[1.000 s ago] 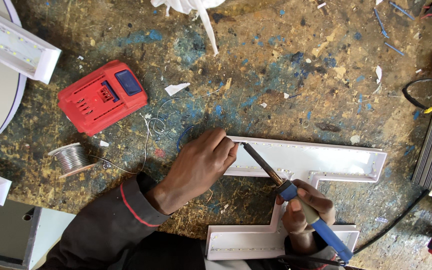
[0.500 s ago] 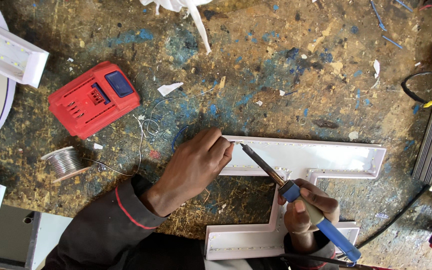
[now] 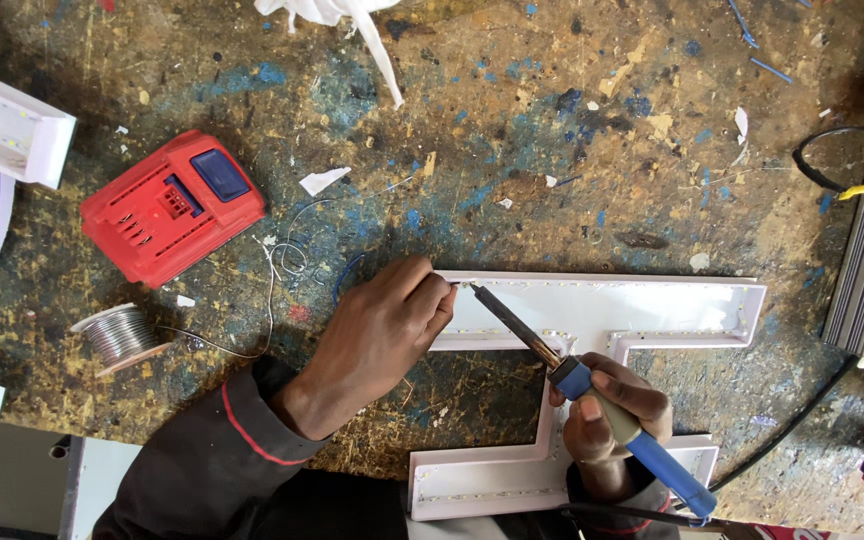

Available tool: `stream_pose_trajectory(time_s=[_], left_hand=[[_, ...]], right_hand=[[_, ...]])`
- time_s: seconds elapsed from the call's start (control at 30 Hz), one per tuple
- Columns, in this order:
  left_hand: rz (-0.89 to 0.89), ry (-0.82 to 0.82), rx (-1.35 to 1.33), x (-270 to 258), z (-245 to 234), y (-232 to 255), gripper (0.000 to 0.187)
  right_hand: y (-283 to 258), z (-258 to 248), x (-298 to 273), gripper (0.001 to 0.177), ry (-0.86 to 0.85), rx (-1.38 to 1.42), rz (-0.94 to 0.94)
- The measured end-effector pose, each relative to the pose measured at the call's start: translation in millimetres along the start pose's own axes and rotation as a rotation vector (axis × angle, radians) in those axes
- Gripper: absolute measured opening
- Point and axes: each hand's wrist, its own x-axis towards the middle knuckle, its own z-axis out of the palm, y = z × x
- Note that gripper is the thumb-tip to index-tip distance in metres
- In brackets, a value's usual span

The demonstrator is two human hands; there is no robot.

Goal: The person uses a soldering iron to attach wires to a white LED strip shaped like the letter E. They wipe the soldering iron tip with a cloth and continue soldering connections along the strip. Finally, they pick up a red power supply unit and connect the wires to it.

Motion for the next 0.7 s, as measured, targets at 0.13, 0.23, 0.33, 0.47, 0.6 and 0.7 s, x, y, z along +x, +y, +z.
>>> stream_pose_trajectory(time_s=[0.13,0.23,0.33,0.47,0.6,0.7], left_hand=[[-0.002,0.037,0.089,10.7,-13.1,12.2,0.015],[-0.058,0.008,0.045,10.1,-11.1,12.7,0.01],[-0.106,-0.001,0.063,12.2,-15.8,15.6,0.015],[-0.081,0.017,-0.009,11.4,-19.8,17.1,0.014],[-0.107,0.025,-0.058,12.6,-24.1,23.3,0.008],[-0.088,0.059,0.032,13.0,-19.6,23.5,0.023]], right_hand=[[-5.4,-5.6,-4.3,0.023,0.008,-0.09,0.054],[-2.9,-7.0,-6.2,0.019,0.031,0.045,0.063],[-1.2,-8.6,-9.7,0.028,0.083,0.025,0.141],[-0.8,-2.4,-3.7,0.021,0.151,0.097,0.055],[0.3,-1.1,6.5,0.019,0.082,0.08,-0.059],[11.1,0.0,-1.6,0.021,0.144,0.073,-0.075]])
